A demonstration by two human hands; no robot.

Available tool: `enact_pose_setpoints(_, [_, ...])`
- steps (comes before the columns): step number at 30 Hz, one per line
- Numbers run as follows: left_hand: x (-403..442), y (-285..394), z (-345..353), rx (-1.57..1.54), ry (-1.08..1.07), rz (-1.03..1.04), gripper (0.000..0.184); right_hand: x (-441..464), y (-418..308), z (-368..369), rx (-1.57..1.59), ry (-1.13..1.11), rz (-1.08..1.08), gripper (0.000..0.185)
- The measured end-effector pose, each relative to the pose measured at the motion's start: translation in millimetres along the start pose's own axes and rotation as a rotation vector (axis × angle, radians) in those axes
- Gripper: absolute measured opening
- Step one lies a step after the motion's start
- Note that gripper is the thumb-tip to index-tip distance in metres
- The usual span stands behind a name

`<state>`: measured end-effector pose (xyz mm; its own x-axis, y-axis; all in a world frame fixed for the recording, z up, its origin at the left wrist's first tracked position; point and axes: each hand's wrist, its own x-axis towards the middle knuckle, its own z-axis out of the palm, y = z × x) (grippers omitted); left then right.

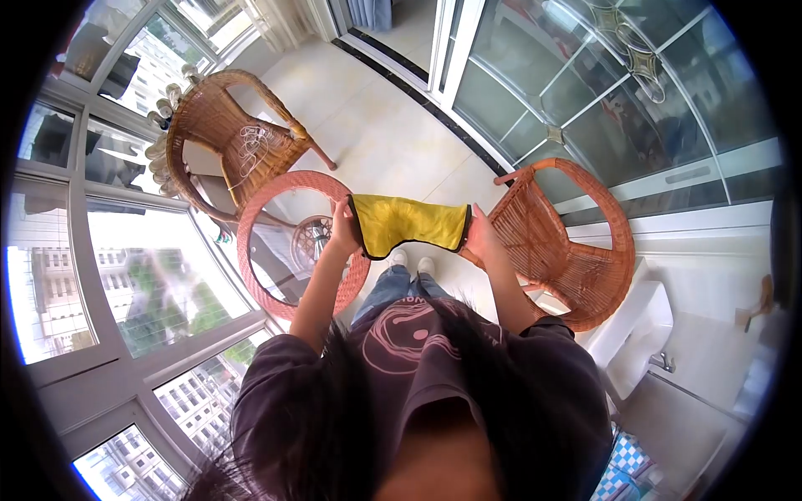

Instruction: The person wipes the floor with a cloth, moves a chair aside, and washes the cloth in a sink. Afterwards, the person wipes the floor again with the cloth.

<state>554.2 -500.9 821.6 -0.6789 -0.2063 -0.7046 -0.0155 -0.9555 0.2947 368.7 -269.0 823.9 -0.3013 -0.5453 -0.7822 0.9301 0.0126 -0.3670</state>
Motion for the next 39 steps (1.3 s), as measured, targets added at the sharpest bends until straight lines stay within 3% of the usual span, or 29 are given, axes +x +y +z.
enact_pose_setpoints(2, [12, -12, -15, -0.034, -0.088, -0.029, 0.055, 19, 18, -27, 0.076, -0.100, -0.016, 0.036])
enact_pose_setpoints(4, [18, -24, -11, 0.276, -0.081, 0.109, 0.044, 14, 27, -22, -0.155, -0.111, -0.156, 0.035])
enact_pose_setpoints(5, [17, -34, -12, 0.345, 0.052, 0.079, 0.037, 12, 28, -20, -0.142, -0.072, -0.148, 0.035])
enact_pose_setpoints(8, [16, -53, -10, 0.463, 0.169, 0.167, 0.034, 20, 38, -25, -0.205, -0.032, -0.175, 0.032])
enact_pose_setpoints(11, [49, -71, -46, 0.388, 0.154, 0.089, 0.036, 13, 44, -11, -0.146, 0.002, -0.212, 0.029])
enact_pose_setpoints(14, [38, -79, -29, 0.446, 0.201, 0.017, 0.041, 12, 57, 5, -0.130, 0.021, -0.274, 0.029])
enact_pose_setpoints(18, [21, -81, -1, 0.404, 0.066, -0.086, 0.046, 14, 80, 27, -0.483, -0.177, -0.176, 0.030])
enact_pose_setpoints(20, [19, -82, 3, 0.502, -0.034, -0.001, 0.050, 10, 91, 43, -0.634, -0.316, -0.375, 0.032])
enact_pose_setpoints(25, [6, -71, 9, 0.660, 0.125, 0.278, 0.032, 4, 76, 58, -0.679, -0.442, -0.198, 0.039])
enact_pose_setpoints(27, [-4, -66, 17, 0.613, 0.159, 0.256, 0.032, -5, 64, 63, -0.622, -0.482, -0.116, 0.042])
enact_pose_setpoints(30, [12, -68, -2, 0.553, 0.209, 0.224, 0.032, 4, 61, 53, -0.670, -0.523, -0.174, 0.041])
enact_pose_setpoints(32, [-6, -70, 20, 0.317, 0.197, 0.237, 0.033, 7, 60, 48, -0.647, -0.499, -0.205, 0.041])
enact_pose_setpoints(34, [-1, -74, 13, 0.306, 0.112, 0.263, 0.039, 4, 60, 47, -0.604, -0.353, -0.320, 0.048])
enact_pose_setpoints(35, [2, -76, 10, 0.463, 0.111, 0.283, 0.041, 2, 66, 49, -0.609, -0.357, -0.321, 0.048])
enact_pose_setpoints(37, [2, -80, 16, 0.674, 0.062, 0.341, 0.045, -3, 78, 63, -0.719, -0.001, -0.586, 0.050])
enact_pose_setpoints(38, [3, -87, 22, 0.686, 0.091, 0.391, 0.040, -4, 78, 68, -0.721, -0.006, -0.588, 0.050])
enact_pose_setpoints(39, [3, -88, 26, 0.750, 0.034, 0.368, 0.038, -11, 75, 77, -0.443, -0.111, -0.481, 0.050])
